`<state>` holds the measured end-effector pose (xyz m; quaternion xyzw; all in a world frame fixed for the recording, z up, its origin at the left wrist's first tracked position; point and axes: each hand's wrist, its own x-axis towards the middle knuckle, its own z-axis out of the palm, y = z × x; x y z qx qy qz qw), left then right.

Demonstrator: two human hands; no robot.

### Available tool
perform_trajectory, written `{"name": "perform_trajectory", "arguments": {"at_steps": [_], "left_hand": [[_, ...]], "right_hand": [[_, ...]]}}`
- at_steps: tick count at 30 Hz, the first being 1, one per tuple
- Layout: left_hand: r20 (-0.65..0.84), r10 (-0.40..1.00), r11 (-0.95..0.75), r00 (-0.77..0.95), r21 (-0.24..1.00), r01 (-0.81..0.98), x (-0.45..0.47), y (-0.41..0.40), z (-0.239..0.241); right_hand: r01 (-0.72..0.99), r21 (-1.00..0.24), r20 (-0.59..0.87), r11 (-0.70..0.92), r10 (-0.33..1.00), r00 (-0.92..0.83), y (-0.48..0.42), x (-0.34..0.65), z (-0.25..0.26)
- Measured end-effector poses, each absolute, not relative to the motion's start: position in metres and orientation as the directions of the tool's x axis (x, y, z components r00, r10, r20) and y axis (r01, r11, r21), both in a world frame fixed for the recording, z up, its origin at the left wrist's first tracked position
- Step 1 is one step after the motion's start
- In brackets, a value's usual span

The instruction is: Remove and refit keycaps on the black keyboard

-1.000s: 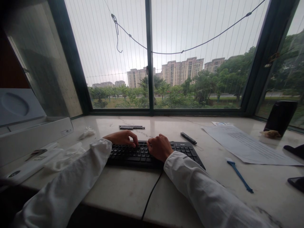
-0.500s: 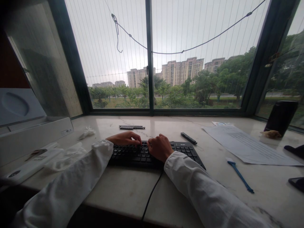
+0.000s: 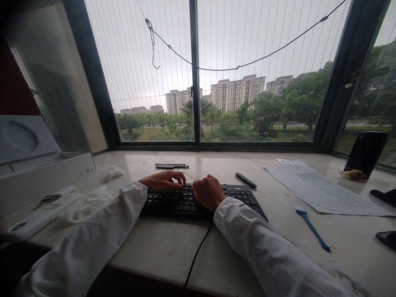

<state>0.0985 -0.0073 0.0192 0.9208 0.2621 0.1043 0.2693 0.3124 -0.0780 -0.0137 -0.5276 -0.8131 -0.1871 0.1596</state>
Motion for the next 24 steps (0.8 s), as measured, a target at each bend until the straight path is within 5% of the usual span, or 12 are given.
{"name": "perform_trajectory", "arguments": {"at_steps": [13,24], "left_hand": [[0.107,0.519,-0.750,0.848,0.533,0.392,0.0999,-0.0075,0.0147],[0.005,0.589,-0.668,0.808,0.565,0.483,0.0971,-0.0084,0.0164]], "right_hand": [[0.917,0.142,0.467,0.373,0.791,-0.394,-0.0755,0.3122,-0.0162],[0.910,0.148,0.473,0.388,0.780,-0.409,-0.0765,0.3129,-0.0156]]}}
